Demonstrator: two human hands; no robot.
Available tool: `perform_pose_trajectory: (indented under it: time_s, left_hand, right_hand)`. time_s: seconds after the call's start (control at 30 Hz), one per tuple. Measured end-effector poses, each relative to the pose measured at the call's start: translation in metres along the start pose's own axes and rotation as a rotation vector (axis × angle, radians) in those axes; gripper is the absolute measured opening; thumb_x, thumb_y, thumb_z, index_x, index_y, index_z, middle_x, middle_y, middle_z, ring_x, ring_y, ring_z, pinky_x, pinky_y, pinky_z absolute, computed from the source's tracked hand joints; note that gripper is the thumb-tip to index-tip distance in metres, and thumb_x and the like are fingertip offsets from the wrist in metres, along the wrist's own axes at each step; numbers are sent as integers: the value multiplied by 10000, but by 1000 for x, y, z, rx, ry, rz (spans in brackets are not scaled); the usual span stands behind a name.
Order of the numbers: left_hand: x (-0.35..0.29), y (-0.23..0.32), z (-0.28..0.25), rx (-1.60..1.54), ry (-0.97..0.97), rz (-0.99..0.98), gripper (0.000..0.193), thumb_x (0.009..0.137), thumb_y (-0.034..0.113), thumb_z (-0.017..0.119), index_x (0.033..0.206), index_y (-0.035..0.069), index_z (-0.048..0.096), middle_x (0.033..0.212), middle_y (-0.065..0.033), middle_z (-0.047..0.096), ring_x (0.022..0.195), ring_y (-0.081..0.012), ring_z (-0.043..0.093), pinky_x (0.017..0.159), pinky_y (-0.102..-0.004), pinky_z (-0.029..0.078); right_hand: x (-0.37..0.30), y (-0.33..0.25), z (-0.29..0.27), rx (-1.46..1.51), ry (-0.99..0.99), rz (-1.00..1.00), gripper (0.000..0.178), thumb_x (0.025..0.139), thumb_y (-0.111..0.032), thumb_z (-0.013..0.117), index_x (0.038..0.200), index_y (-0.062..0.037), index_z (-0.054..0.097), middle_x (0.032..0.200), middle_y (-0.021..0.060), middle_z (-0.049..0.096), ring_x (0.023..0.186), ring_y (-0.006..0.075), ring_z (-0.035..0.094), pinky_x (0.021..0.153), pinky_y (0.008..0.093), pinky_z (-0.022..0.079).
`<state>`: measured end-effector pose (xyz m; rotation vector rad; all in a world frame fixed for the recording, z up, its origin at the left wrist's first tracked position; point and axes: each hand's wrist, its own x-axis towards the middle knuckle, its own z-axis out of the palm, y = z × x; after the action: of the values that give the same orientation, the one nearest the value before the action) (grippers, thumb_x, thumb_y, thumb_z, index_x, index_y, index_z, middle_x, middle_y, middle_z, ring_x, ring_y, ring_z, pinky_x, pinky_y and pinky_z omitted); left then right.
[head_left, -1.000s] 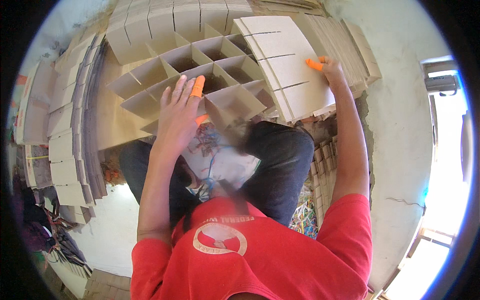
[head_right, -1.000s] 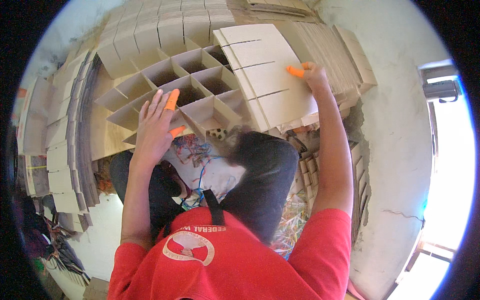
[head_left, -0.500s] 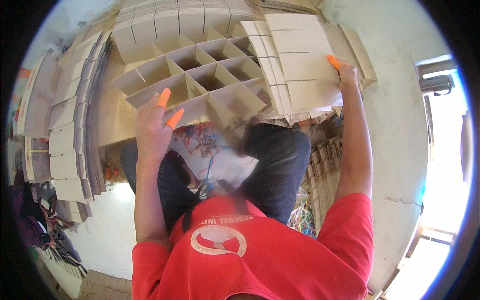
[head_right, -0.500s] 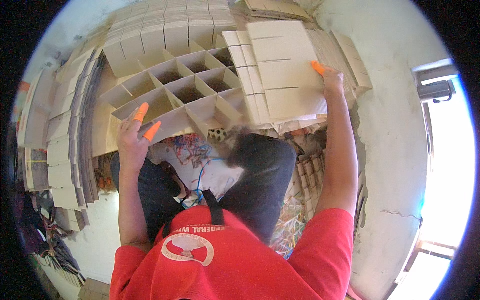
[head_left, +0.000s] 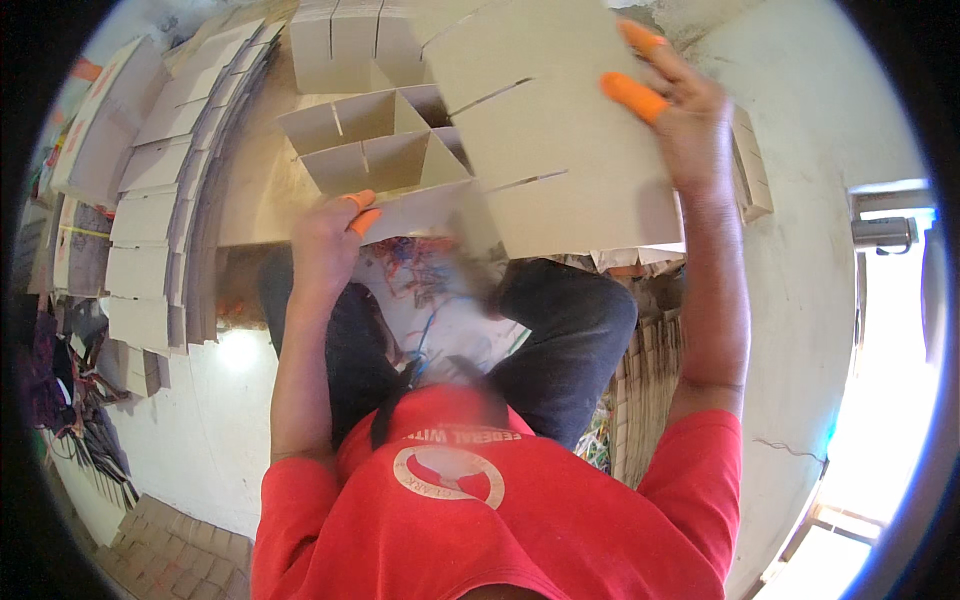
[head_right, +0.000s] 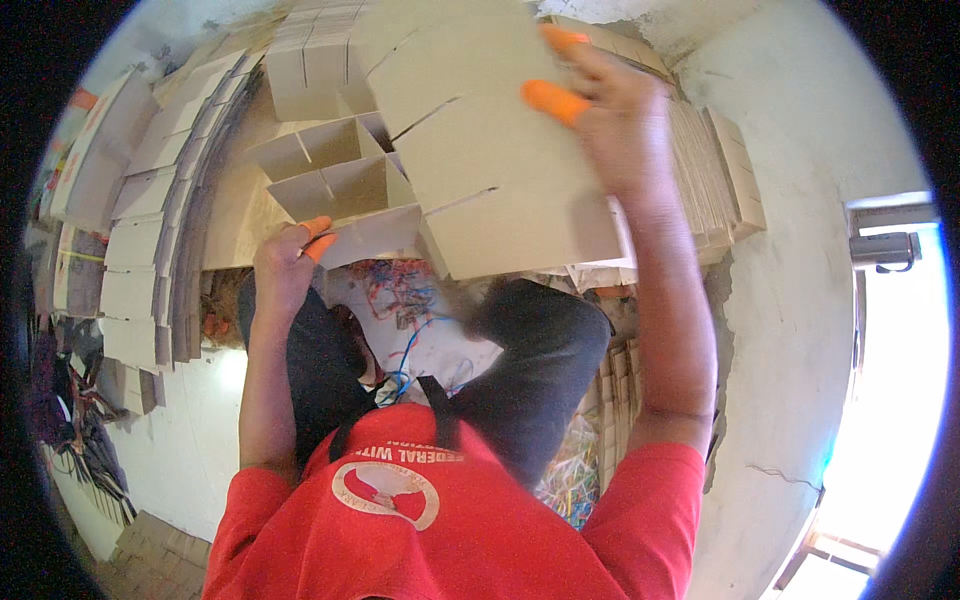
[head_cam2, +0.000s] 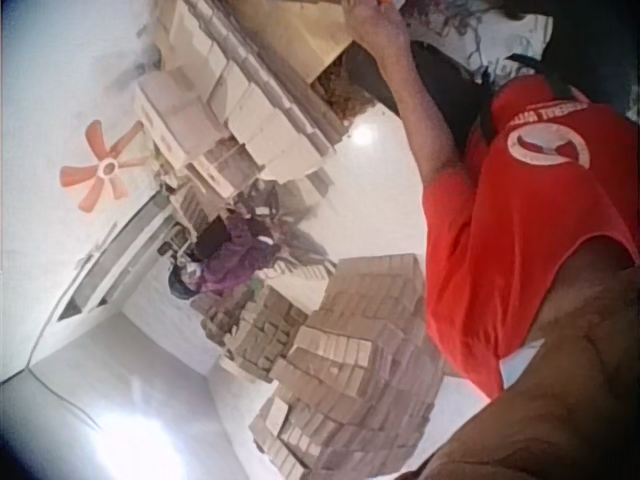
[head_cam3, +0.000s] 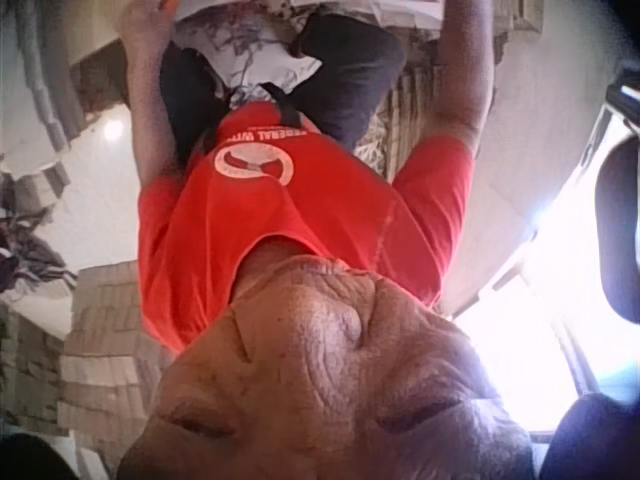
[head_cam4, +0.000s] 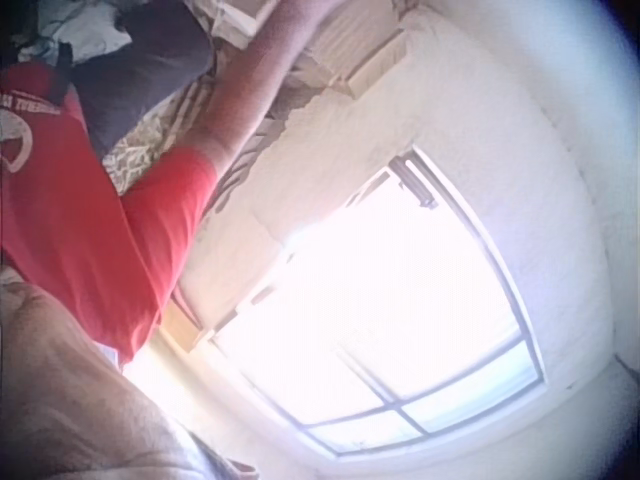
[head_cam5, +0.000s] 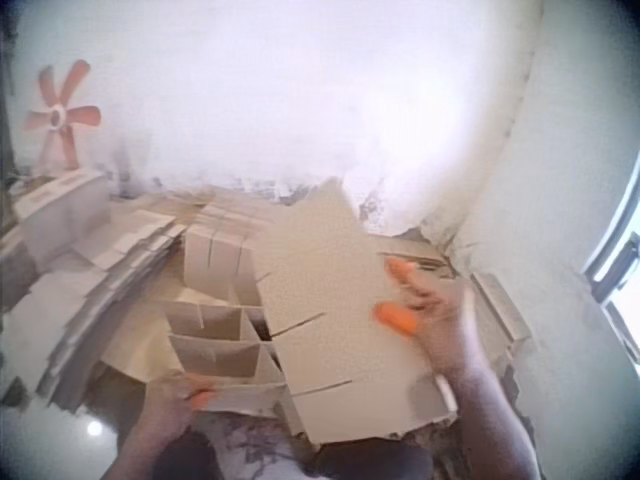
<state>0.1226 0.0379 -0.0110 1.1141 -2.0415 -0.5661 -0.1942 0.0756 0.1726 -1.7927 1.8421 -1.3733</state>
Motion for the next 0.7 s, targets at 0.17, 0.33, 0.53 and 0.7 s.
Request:
perform_pose_trajectory:
  time_s: [0.17,0.33,0.53,0.7]
  left_hand:
    - [1,-4,6,-39,5,38,167,781,62,747,937,5,723,831,-148,693,753,-260,644,670,-335,498]
    - [3,-5,9,-61,0,15,137,771,28,698,907,39,708,848,-139,680,783,-308,613,685,-393,498]
    - [3,-6,10,-16,17,14,107,779,46,685,884,49,703,800,-126,662,757,-302,600,661,-402,491]
    - [6,-2,7,4,9,41,118,767,49,706,886,42,708,763,-130,638,727,-301,586,642,-398,480]
  right_hand:
    - [6,-26,66,-113,-139,-197,462,770,-93,770,1203,-10,632,729,63,206,608,116,275,513,268,323]
    - [15,-30,100,-112,-210,-250,366,779,-66,729,1126,10,642,629,172,385,550,226,408,533,332,390]
    - [24,-25,122,-248,-271,-310,473,803,-118,745,1241,-8,606,654,37,265,586,88,322,517,284,323]
    - [39,-17,134,-257,-291,-401,432,773,-118,745,1170,7,629,625,78,340,560,127,385,534,312,375]
